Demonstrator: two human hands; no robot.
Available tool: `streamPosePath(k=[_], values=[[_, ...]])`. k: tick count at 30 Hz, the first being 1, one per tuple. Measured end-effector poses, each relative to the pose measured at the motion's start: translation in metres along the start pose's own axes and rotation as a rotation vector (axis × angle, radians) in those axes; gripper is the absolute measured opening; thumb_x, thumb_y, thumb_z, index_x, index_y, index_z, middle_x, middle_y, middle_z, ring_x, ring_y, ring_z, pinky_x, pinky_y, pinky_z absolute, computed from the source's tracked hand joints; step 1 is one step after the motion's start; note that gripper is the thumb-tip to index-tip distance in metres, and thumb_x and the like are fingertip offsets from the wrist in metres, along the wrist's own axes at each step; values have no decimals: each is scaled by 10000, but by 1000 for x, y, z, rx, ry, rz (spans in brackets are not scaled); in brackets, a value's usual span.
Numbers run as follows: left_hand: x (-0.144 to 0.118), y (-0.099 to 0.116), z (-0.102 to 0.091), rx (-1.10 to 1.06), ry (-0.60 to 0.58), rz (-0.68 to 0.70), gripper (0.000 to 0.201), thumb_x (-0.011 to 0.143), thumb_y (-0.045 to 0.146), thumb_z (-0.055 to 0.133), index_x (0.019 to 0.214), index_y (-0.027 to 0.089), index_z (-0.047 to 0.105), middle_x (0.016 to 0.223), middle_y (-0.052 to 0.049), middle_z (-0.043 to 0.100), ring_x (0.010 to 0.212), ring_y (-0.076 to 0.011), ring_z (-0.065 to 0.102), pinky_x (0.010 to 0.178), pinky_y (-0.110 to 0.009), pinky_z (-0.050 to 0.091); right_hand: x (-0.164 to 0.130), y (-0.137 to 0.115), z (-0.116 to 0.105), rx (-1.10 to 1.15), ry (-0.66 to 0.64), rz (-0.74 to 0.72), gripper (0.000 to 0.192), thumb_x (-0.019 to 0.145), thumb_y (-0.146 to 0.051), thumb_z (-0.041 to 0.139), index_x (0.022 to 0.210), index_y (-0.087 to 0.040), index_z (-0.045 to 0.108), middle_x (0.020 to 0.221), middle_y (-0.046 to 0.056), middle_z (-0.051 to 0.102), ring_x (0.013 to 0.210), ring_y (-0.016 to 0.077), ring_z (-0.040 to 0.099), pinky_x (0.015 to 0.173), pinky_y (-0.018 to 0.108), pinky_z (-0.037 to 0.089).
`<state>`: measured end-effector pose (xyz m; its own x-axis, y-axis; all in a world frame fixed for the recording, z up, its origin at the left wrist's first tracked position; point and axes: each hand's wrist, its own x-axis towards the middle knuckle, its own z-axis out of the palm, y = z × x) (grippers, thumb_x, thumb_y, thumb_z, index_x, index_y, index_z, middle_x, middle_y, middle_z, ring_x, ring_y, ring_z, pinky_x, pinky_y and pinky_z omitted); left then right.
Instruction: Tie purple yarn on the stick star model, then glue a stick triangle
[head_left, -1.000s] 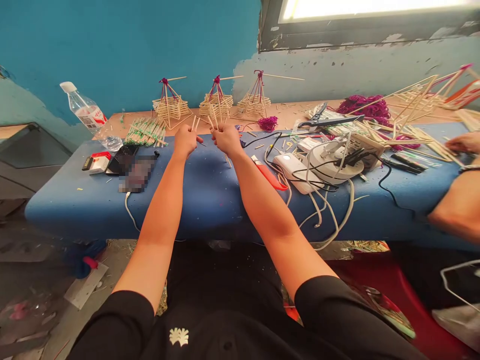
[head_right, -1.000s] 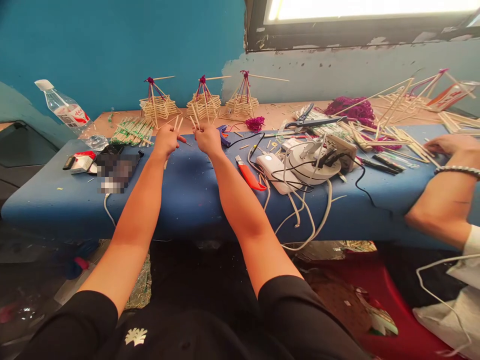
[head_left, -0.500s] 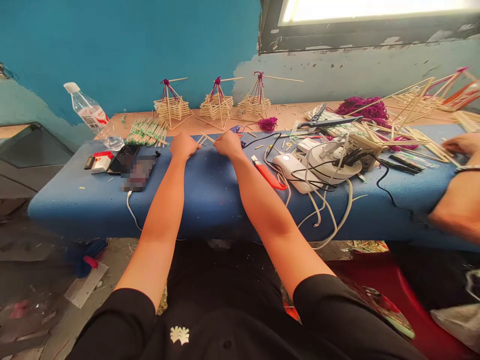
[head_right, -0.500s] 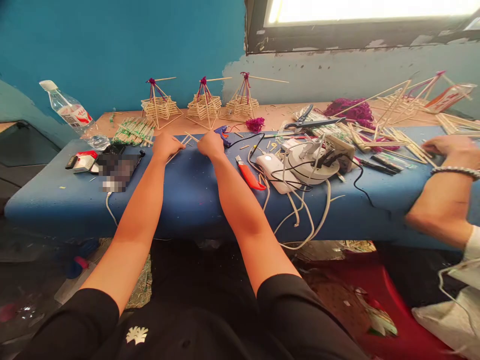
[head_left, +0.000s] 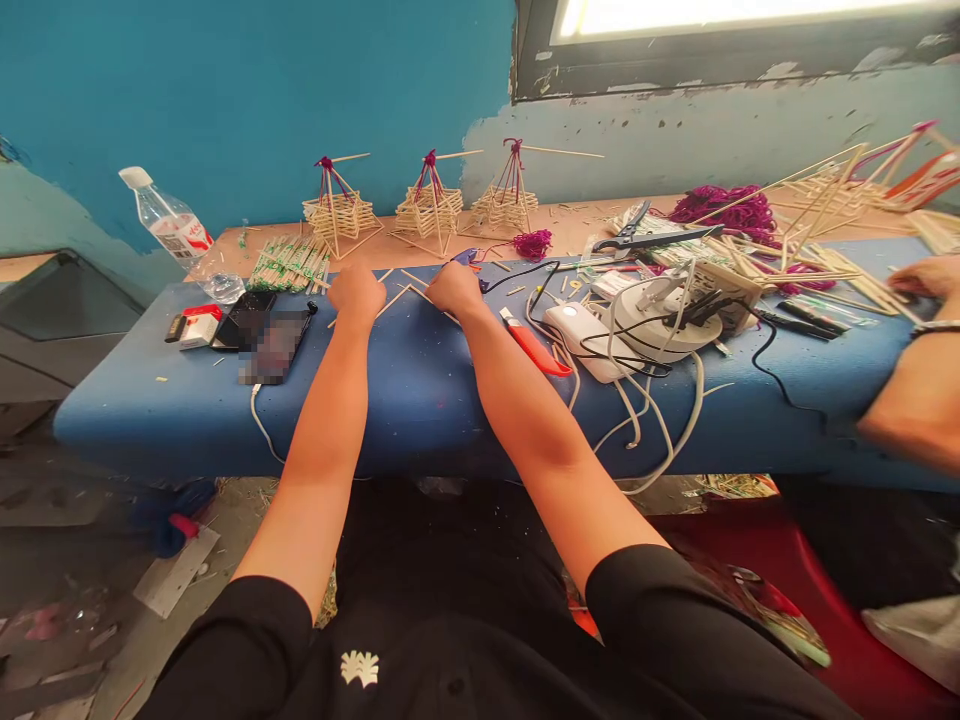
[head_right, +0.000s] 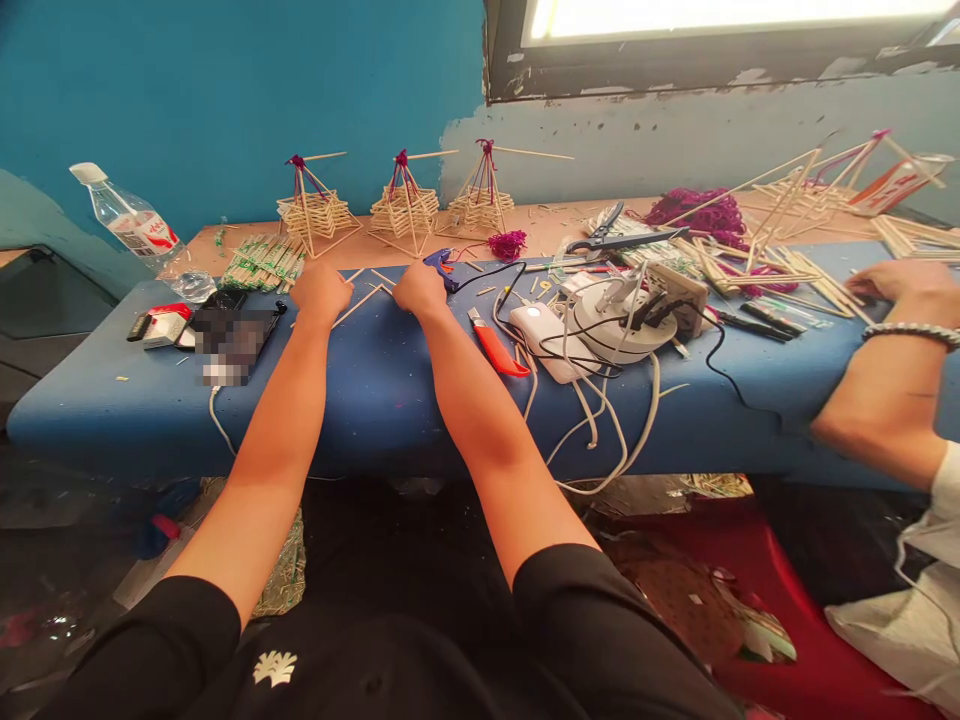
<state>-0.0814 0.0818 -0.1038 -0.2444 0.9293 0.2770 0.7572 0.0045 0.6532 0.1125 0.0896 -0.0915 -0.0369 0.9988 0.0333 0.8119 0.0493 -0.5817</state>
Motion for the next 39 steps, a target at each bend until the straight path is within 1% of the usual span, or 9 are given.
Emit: streamPosePath(k=[5,11,13,15,19,24,27,32,39], values=[[-4,11,-6,156,97,-103,267,868,204,718,1106,90,761,1280,-335,710,1383,-560,589,1183,-735,410,-2,-1,-3,15,14,2,374,917,-247,702,1246,-89,781,1249,278,765,1211,373,731,1093,454,564],[2,22,-33,156,148,62,411,983,173,605,1387,149,674,1583,-213,590,1561,-389,438,1332,-556,295,-12,-6,-7,21,-1,-64,277,920,-178,640,1114,-101,822,1193,266,781,1182,391,745,1074,460,555],[1,24,-43,132,143,118,379,967,140,608,1332,143,714,1558,-200,617,1534,-374,472,1330,-542,301,-15,-9,-10,19,-23,-107,254,900,-122,626,1041,-91,836,1137,263,792,1154,391,752,1056,446,558],[-8,27,-52,101,111,149,333,942,99,594,1221,122,775,1402,-193,723,1382,-342,620,1263,-484,407,-19,-12,-14,21,-37,-156,277,875,-73,617,1027,-92,847,1115,244,802,1155,379,751,1060,430,555],[-56,26,-68,50,86,191,314,941,149,606,1169,162,822,1125,-94,826,1059,-242,755,1072,-351,548,-39,-14,-20,62,-57,-292,393,870,-58,609,1159,-159,855,1154,137,825,1165,302,753,1076,379,557],[-141,2,-72,87,204,89,305,960,235,601,1170,199,820,1122,-103,834,1025,-288,780,1063,-424,571,-84,-3,-8,92,-147,-438,290,875,-122,669,1059,-211,875,1028,60,839,1008,243,772,1002,353,583],[-168,-15,-65,124,172,23,319,902,221,662,1185,216,809,1112,-104,832,1014,-292,780,1008,-420,599,-101,5,4,74,-166,-469,286,871,-111,671,1040,-212,878,1049,66,834,1013,243,764,1019,359,580],[-170,-23,-58,212,125,-27,440,913,269,686,1333,172,774,1217,-162,816,1133,-377,748,1058,-524,571,-116,17,5,32,-24,-426,468,874,-234,765,1341,-225,787,1385,117,728,1332,355,629,1213,528,475],[-164,-23,-62,218,15,136,356,955,229,604,1222,232,841,1324,-71,810,1247,-352,709,1189,-516,506,-143,53,-2,-165,270,-170,608,915,-468,777,1432,-154,714,1405,201,667,1313,423,580,1170,585,495]])
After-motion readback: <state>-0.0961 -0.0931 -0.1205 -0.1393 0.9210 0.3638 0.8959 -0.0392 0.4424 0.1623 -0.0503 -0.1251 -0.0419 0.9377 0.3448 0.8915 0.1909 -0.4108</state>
